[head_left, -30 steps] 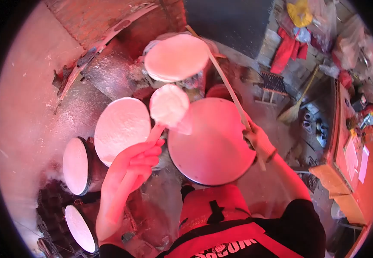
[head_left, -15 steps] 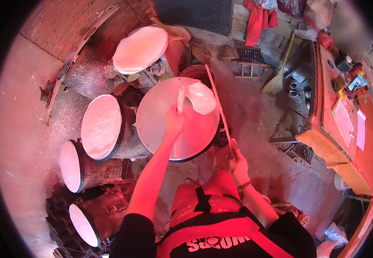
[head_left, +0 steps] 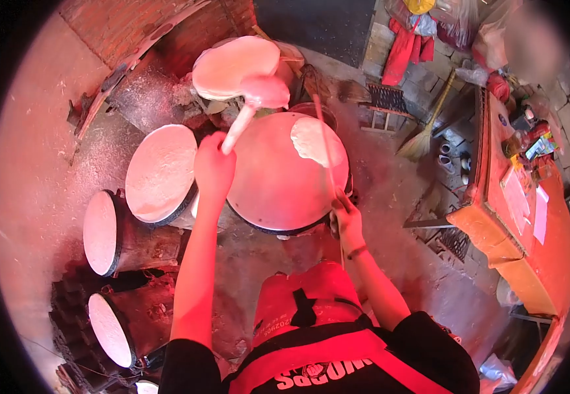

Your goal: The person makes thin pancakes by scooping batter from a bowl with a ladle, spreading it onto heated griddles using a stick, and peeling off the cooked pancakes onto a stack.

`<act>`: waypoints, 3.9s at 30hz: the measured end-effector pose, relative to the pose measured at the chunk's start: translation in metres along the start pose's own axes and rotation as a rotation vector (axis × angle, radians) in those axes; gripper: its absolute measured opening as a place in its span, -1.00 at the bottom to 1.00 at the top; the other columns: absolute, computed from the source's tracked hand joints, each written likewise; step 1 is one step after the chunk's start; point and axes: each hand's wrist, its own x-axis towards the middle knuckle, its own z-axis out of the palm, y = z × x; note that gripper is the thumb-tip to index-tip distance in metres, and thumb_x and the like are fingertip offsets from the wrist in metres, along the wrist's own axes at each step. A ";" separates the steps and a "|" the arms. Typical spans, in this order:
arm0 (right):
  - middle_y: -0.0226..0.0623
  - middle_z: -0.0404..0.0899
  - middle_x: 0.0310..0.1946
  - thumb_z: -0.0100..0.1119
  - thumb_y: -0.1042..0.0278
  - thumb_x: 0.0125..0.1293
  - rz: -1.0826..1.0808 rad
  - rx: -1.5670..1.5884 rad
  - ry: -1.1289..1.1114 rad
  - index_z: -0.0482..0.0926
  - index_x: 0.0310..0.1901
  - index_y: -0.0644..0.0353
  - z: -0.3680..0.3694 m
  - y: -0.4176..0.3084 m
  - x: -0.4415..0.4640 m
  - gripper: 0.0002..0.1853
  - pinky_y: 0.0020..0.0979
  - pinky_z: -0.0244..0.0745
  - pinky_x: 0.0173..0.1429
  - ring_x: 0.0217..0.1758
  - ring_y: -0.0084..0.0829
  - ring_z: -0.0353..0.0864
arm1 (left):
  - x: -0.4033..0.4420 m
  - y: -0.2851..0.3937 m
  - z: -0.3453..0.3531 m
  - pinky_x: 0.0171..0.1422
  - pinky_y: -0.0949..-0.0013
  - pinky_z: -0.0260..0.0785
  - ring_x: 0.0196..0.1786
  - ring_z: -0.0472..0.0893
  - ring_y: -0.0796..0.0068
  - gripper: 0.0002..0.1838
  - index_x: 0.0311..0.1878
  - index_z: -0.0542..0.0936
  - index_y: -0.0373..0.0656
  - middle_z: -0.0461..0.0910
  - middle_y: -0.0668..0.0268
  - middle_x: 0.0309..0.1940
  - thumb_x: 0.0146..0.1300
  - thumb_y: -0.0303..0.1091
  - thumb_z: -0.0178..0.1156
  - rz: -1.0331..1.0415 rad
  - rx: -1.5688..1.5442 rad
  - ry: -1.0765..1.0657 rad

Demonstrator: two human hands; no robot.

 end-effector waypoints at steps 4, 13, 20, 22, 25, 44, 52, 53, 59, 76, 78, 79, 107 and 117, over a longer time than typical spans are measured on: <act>-0.66 0.18 -0.72 0.09 0.08 0.35 -0.092 0.016 0.214 0.41 0.25 -0.16 0.004 0.047 -0.020 -0.56 -0.60 -0.02 -0.71 -0.79 -0.74 0.08 | -0.090 -0.047 -0.022 -0.50 0.38 0.27 -0.58 0.48 0.44 -0.90 -0.36 0.57 -0.24 0.50 0.25 -0.58 0.16 -0.40 0.18 -0.471 -0.487 -0.199; -0.63 0.19 -0.70 0.05 0.12 0.37 0.016 -0.041 -0.048 0.32 0.31 -0.07 0.085 0.033 0.021 -0.52 -0.55 0.03 -0.69 -0.76 -0.68 0.12 | -0.228 -0.053 -0.082 -0.69 0.61 -0.02 -0.73 0.17 0.75 -0.86 -0.31 0.42 -0.16 0.25 0.52 -0.66 0.28 -0.34 0.14 -1.277 -1.201 -0.172; -0.61 0.27 -0.70 0.10 0.11 0.34 -0.050 -0.042 0.322 0.44 0.18 -0.16 0.028 0.040 -0.017 -0.62 -0.55 -0.03 -0.74 -0.81 -0.67 0.11 | -0.306 -0.104 -0.104 -0.70 0.65 -0.03 -0.74 0.15 0.74 -0.82 -0.34 0.39 -0.10 0.24 0.53 -0.66 0.28 -0.29 0.19 -1.675 -1.619 -0.110; -0.61 0.26 -0.71 0.11 0.12 0.33 -0.057 -0.053 0.292 0.43 0.19 -0.17 0.026 0.042 -0.013 -0.61 -0.55 -0.03 -0.74 -0.81 -0.67 0.12 | -0.319 -0.104 -0.108 -0.67 0.64 0.02 -0.69 0.21 0.71 -0.83 -0.31 0.41 -0.12 0.31 0.50 -0.60 0.27 -0.30 0.19 -1.713 -1.435 -0.081; -0.61 0.24 -0.72 0.13 0.13 0.32 -0.033 -0.070 0.150 0.41 0.22 -0.18 0.047 0.040 0.014 -0.57 -0.56 -0.03 -0.73 -0.80 -0.68 0.12 | -0.330 -0.102 -0.110 -0.65 0.62 0.06 -0.64 0.25 0.68 -0.85 -0.28 0.42 -0.13 0.35 0.47 -0.53 0.26 -0.33 0.19 -1.761 -1.424 -0.065; -0.63 0.12 -0.71 0.05 0.14 0.38 0.212 -0.447 -0.392 0.37 0.28 -0.20 0.006 -0.050 0.067 -0.56 -0.57 -0.04 -0.72 -0.78 -0.71 0.05 | -0.344 -0.006 -0.023 -0.12 0.45 0.52 -0.22 0.59 0.32 -0.88 -0.22 0.48 -0.25 0.47 0.33 -0.51 0.19 -0.51 0.19 -1.797 -1.350 0.359; -0.62 0.16 -0.71 0.01 0.16 0.38 0.278 -0.702 -0.502 0.36 0.30 -0.15 -0.094 -0.084 0.100 -0.55 -0.57 -0.01 -0.69 -0.77 -0.68 0.08 | -0.357 0.009 -0.018 -0.08 0.27 0.50 -0.09 0.61 0.30 -0.84 -0.10 0.50 -0.14 0.54 0.28 -0.20 0.26 -0.38 0.15 -1.776 -1.383 0.409; -0.62 0.16 -0.71 0.01 0.16 0.38 0.281 -0.693 -0.509 0.36 0.30 -0.15 -0.082 -0.088 0.106 -0.55 -0.57 -0.01 -0.69 -0.77 -0.68 0.08 | -0.351 0.012 -0.020 -0.08 0.27 0.50 -0.09 0.61 0.30 -0.84 -0.10 0.50 -0.14 0.54 0.28 -0.20 0.26 -0.38 0.15 -1.774 -1.372 0.414; -0.63 0.08 -0.74 0.04 0.18 0.38 0.287 -0.622 -0.657 0.35 0.31 -0.14 -0.013 -0.087 0.105 -0.54 -0.58 -0.01 -0.69 -0.76 -0.70 0.07 | -0.325 0.037 -0.033 0.09 0.43 0.32 0.07 0.51 0.41 -0.73 -0.03 0.51 -0.08 0.48 0.40 -0.08 0.22 -0.29 0.22 -1.795 -1.193 0.349; -0.62 0.20 -0.73 0.05 0.18 0.37 0.362 -0.614 -0.848 0.45 0.21 0.00 -0.071 -0.101 0.060 -0.61 -0.57 -0.01 -0.72 -0.79 -0.73 0.09 | -0.336 0.044 -0.066 -0.15 0.43 0.48 -0.38 0.45 0.61 -0.77 0.02 0.52 0.00 0.38 0.52 -0.45 0.30 -0.35 0.15 -1.859 -1.164 0.300; -0.63 0.21 -0.72 0.05 0.18 0.36 0.319 -0.586 -0.729 0.45 0.21 0.00 -0.098 -0.085 0.060 -0.60 -0.59 -0.01 -0.71 -0.78 -0.74 0.10 | -0.331 0.032 -0.070 -0.01 0.39 0.45 -0.24 0.46 0.56 -0.70 0.08 0.51 0.04 0.42 0.50 -0.30 0.27 -0.30 0.19 -1.826 -1.140 0.161; -0.64 0.22 -0.71 0.05 0.17 0.36 0.281 -0.563 -0.624 0.45 0.22 0.00 -0.102 -0.079 0.051 -0.59 -0.60 0.00 -0.69 -0.77 -0.74 0.10 | -0.312 0.036 -0.071 0.13 0.39 0.33 -0.02 0.36 0.58 -0.67 0.10 0.50 0.05 0.40 0.53 -0.11 0.26 -0.30 0.17 -1.847 -1.065 0.109; -0.14 0.61 -0.26 -0.13 0.28 0.42 -0.827 -0.310 0.597 0.32 0.26 0.19 0.324 0.219 0.064 -0.59 -0.33 0.46 -0.20 -0.35 -0.27 0.60 | -0.439 -0.163 -0.258 0.08 0.55 0.23 0.14 0.33 0.71 -0.62 0.13 0.46 0.04 0.43 0.59 0.12 0.21 -0.34 0.15 -1.549 -0.902 -0.007; -0.59 0.26 -0.70 -0.04 0.02 0.42 -0.131 0.094 0.232 0.19 0.36 -0.35 0.178 0.182 -0.081 -0.51 -0.54 0.12 -0.71 -0.76 -0.66 0.19 | -0.399 -0.143 -0.241 -0.19 0.71 0.20 -0.23 0.36 0.82 -0.63 0.14 0.47 -0.09 0.46 0.54 -0.14 0.25 -0.44 0.12 -1.496 -0.960 -0.016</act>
